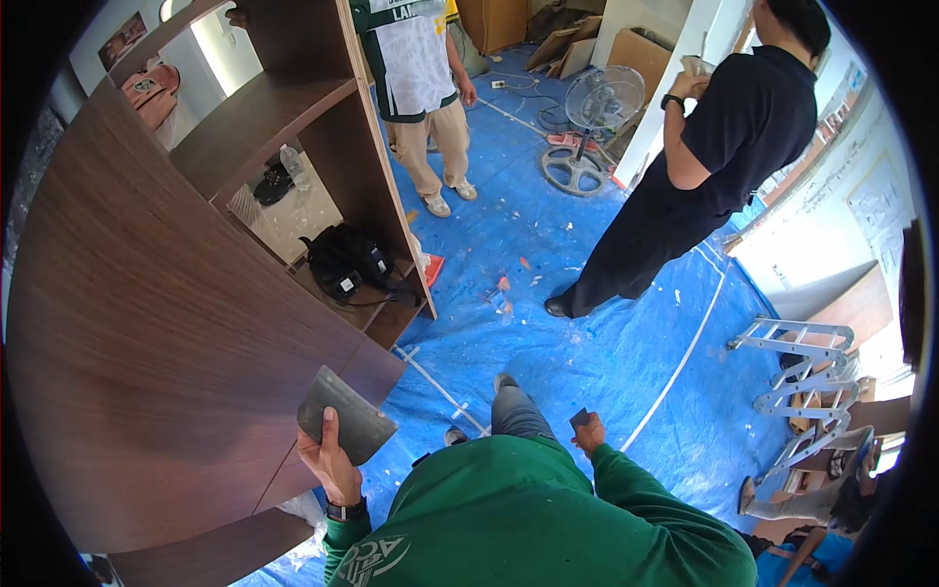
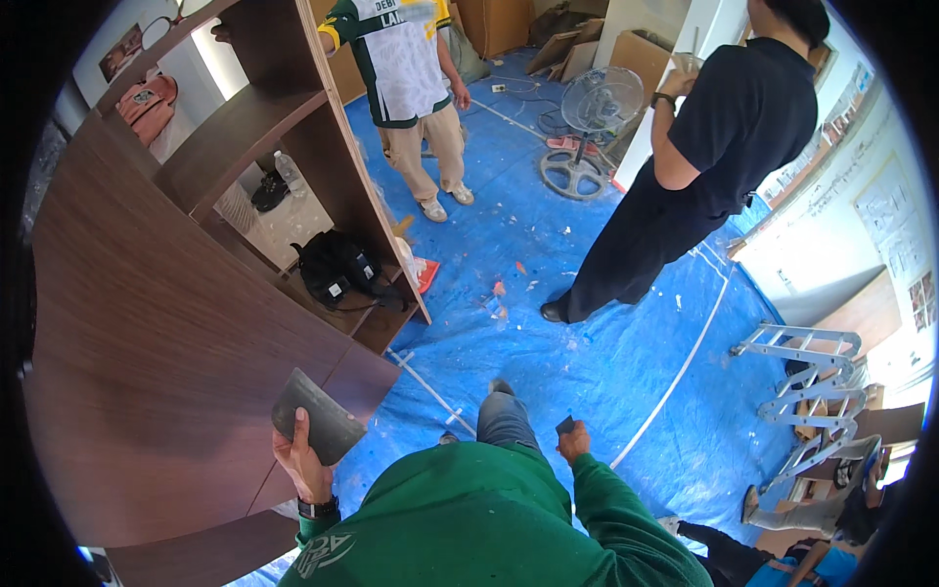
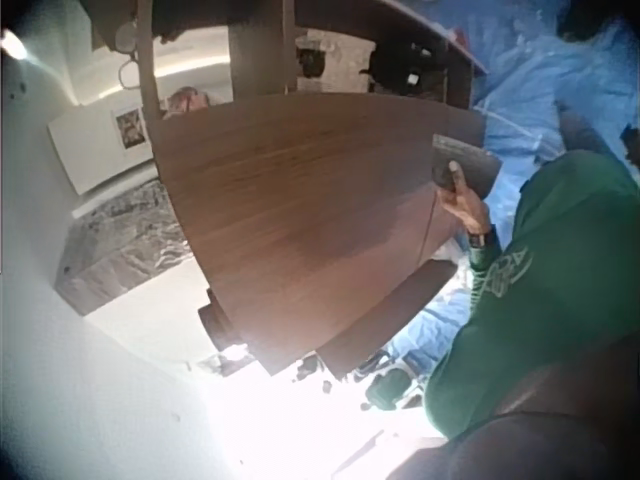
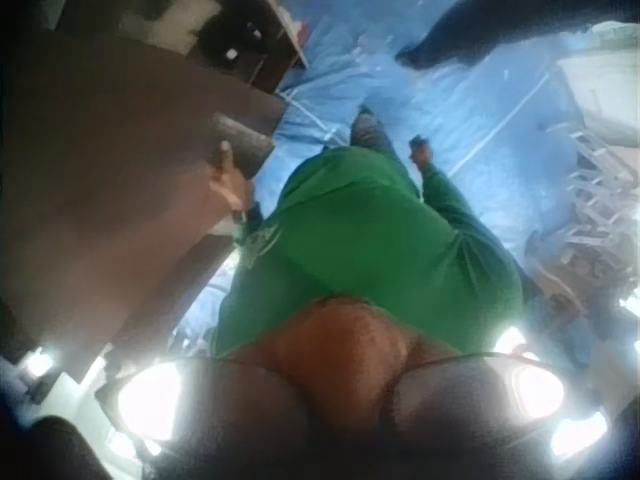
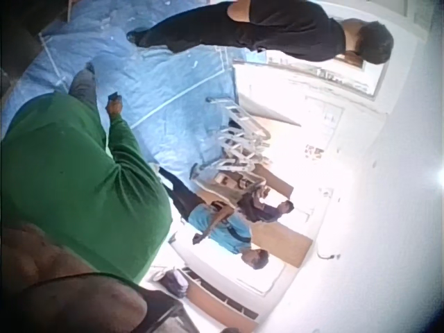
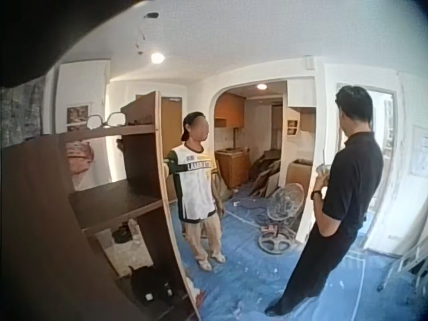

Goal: The person applies putty to a scraper and then spreads the putty onto the edges of a wooden cabinet panel.

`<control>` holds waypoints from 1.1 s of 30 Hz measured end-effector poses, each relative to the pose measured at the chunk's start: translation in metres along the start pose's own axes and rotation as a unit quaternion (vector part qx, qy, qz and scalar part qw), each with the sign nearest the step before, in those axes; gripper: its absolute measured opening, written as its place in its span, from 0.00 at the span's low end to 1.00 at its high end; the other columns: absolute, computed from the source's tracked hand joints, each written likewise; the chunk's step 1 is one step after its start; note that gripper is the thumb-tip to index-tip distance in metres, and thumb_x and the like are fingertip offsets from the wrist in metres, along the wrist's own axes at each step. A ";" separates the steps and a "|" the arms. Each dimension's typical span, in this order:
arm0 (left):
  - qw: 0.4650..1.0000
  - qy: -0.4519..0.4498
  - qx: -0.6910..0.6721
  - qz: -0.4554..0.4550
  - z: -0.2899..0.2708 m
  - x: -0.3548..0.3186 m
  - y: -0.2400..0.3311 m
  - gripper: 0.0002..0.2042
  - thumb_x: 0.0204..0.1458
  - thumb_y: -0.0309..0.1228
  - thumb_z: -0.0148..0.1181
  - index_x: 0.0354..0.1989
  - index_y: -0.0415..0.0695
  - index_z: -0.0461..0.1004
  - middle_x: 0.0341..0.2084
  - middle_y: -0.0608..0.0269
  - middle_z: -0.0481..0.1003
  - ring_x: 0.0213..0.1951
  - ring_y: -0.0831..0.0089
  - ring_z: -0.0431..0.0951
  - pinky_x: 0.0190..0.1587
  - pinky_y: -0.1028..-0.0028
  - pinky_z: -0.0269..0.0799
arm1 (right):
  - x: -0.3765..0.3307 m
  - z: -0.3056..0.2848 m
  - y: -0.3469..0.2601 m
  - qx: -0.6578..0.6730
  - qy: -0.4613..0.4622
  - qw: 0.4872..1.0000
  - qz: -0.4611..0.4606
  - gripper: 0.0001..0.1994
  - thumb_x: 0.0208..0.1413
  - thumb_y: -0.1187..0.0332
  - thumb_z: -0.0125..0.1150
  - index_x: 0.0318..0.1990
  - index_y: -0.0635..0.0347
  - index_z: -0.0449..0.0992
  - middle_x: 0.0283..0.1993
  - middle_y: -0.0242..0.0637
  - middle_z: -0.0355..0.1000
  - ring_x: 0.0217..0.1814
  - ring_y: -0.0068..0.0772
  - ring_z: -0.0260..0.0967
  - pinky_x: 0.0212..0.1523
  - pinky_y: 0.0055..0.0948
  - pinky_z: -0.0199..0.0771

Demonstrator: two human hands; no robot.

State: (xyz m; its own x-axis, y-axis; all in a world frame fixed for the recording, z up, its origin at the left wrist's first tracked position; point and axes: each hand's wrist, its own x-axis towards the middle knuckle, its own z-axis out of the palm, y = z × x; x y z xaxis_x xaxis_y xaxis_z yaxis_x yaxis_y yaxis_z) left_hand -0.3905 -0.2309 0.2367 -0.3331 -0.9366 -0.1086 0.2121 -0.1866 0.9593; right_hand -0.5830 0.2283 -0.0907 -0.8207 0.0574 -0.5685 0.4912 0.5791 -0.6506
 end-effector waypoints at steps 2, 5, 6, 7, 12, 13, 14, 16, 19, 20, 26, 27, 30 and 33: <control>1.000 0.002 0.015 0.012 0.015 0.006 -0.002 0.11 0.60 0.28 0.67 0.49 0.40 0.80 0.41 0.65 0.82 0.41 0.76 0.79 0.45 0.74 0.76 | 0.007 -0.002 -0.003 -0.011 0.000 1.000 0.020 0.18 0.55 0.76 0.55 0.54 0.63 0.67 0.40 0.49 0.77 0.23 0.42 0.79 0.15 0.37 0.75; 0.999 0.018 0.025 0.024 0.045 0.015 -0.008 0.12 0.60 0.28 0.68 0.50 0.39 0.79 0.43 0.64 0.82 0.42 0.76 0.79 0.47 0.74 0.75 | 0.025 -0.008 -0.012 0.011 -0.027 0.999 0.039 0.19 0.55 0.76 0.55 0.55 0.63 0.65 0.40 0.49 0.77 0.23 0.42 0.79 0.15 0.37 0.75; 0.999 0.018 0.018 0.021 0.056 0.020 -0.013 0.12 0.60 0.28 0.67 0.50 0.39 0.79 0.43 0.64 0.81 0.43 0.76 0.79 0.48 0.74 0.75 | 0.037 -0.009 -0.019 0.006 -0.030 0.999 0.035 0.19 0.55 0.77 0.55 0.56 0.62 0.65 0.41 0.49 0.77 0.23 0.42 0.79 0.15 0.37 0.75; 1.000 0.018 0.012 0.018 0.068 0.024 -0.018 0.12 0.60 0.27 0.67 0.50 0.39 0.79 0.44 0.64 0.81 0.43 0.76 0.79 0.49 0.74 0.74 | 0.049 -0.009 -0.026 0.000 -0.033 0.999 0.030 0.20 0.55 0.77 0.54 0.56 0.62 0.64 0.41 0.49 0.77 0.22 0.42 0.78 0.15 0.37 0.74; 0.998 -0.003 0.038 0.042 0.151 0.045 -0.038 0.14 0.60 0.26 0.67 0.52 0.37 0.78 0.45 0.65 0.81 0.45 0.76 0.78 0.53 0.74 0.72 | 0.118 -0.026 -0.088 0.065 -0.057 0.996 0.022 0.25 0.55 0.80 0.50 0.62 0.61 0.62 0.43 0.53 0.76 0.21 0.41 0.77 0.14 0.36 0.72; 0.998 -0.009 0.041 0.047 0.171 0.048 -0.040 0.14 0.60 0.26 0.67 0.52 0.37 0.78 0.44 0.65 0.81 0.45 0.76 0.77 0.53 0.74 0.72 | 0.134 -0.032 -0.101 0.061 -0.054 0.997 0.014 0.26 0.54 0.81 0.49 0.63 0.60 0.61 0.43 0.53 0.76 0.21 0.41 0.77 0.14 0.35 0.72; 0.998 -0.018 0.048 0.045 0.190 0.052 -0.040 0.14 0.60 0.26 0.67 0.52 0.37 0.78 0.44 0.65 0.81 0.45 0.76 0.77 0.53 0.74 0.72 | 0.148 -0.037 -0.114 0.056 -0.050 0.997 0.005 0.28 0.54 0.81 0.49 0.65 0.60 0.60 0.43 0.53 0.76 0.21 0.41 0.77 0.14 0.35 0.72; 0.997 -0.042 0.059 0.038 0.229 0.060 -0.039 0.13 0.60 0.26 0.67 0.52 0.36 0.79 0.44 0.64 0.81 0.45 0.76 0.77 0.54 0.74 0.71 | 0.176 -0.053 -0.140 0.056 -0.054 0.997 -0.021 0.32 0.53 0.82 0.48 0.69 0.58 0.59 0.44 0.54 0.76 0.21 0.40 0.77 0.14 0.35 0.73; 0.998 -0.045 0.027 0.034 0.284 0.073 -0.047 0.13 0.60 0.27 0.67 0.52 0.36 0.79 0.44 0.65 0.82 0.46 0.78 0.77 0.53 0.75 0.71 | 0.191 -0.074 -0.203 0.052 -0.074 0.993 -0.077 0.38 0.52 0.82 0.49 0.75 0.55 0.57 0.46 0.54 0.76 0.22 0.38 0.78 0.15 0.33 0.75; 0.998 -0.049 0.020 0.030 0.300 0.077 -0.050 0.13 0.60 0.27 0.67 0.52 0.36 0.79 0.44 0.65 0.82 0.46 0.78 0.77 0.53 0.75 0.71 | 0.202 -0.079 -0.215 0.068 -0.078 0.990 -0.094 0.36 0.52 0.81 0.49 0.73 0.57 0.60 0.46 0.54 0.77 0.21 0.38 0.78 0.16 0.33 0.75; 0.994 -0.100 0.043 0.009 0.380 0.105 -0.076 0.13 0.60 0.28 0.67 0.51 0.37 0.79 0.43 0.66 0.82 0.45 0.79 0.77 0.52 0.75 0.72 | 0.236 -0.082 -0.284 0.130 -0.105 0.981 -0.102 0.30 0.55 0.78 0.53 0.69 0.64 0.68 0.47 0.52 0.78 0.23 0.35 0.78 0.20 0.30 0.77; 0.993 -0.109 0.040 -0.002 0.395 0.114 -0.078 0.13 0.60 0.28 0.67 0.51 0.37 0.79 0.43 0.66 0.81 0.45 0.79 0.77 0.52 0.75 0.72 | 0.239 -0.077 -0.293 0.127 -0.106 0.981 -0.106 0.28 0.57 0.77 0.57 0.68 0.63 0.69 0.48 0.51 0.79 0.25 0.35 0.79 0.21 0.30 0.77; 0.991 -0.130 0.034 -0.029 0.437 0.143 -0.088 0.14 0.60 0.28 0.67 0.52 0.37 0.79 0.44 0.66 0.81 0.45 0.79 0.77 0.53 0.75 0.72 | 0.252 -0.061 -0.322 0.144 -0.127 0.976 -0.100 0.27 0.58 0.78 0.58 0.67 0.63 0.70 0.47 0.50 0.79 0.25 0.35 0.79 0.21 0.30 0.78; 0.987 -0.149 0.027 -0.045 0.479 0.182 -0.103 0.14 0.61 0.28 0.67 0.53 0.37 0.78 0.45 0.67 0.80 0.46 0.79 0.76 0.53 0.75 0.71 | 0.271 -0.047 -0.366 0.161 -0.151 0.971 -0.088 0.27 0.59 0.77 0.59 0.68 0.63 0.69 0.46 0.48 0.80 0.27 0.34 0.80 0.23 0.29 0.78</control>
State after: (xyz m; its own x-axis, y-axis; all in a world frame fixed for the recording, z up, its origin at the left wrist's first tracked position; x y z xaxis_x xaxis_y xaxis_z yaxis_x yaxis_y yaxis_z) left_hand -0.9129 -0.2401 0.2430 -0.6051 -0.7869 -0.1210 0.1224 -0.2421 0.9625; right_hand -0.9991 0.0699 0.0167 -0.8011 -0.2891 -0.5242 0.4565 0.2714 -0.8473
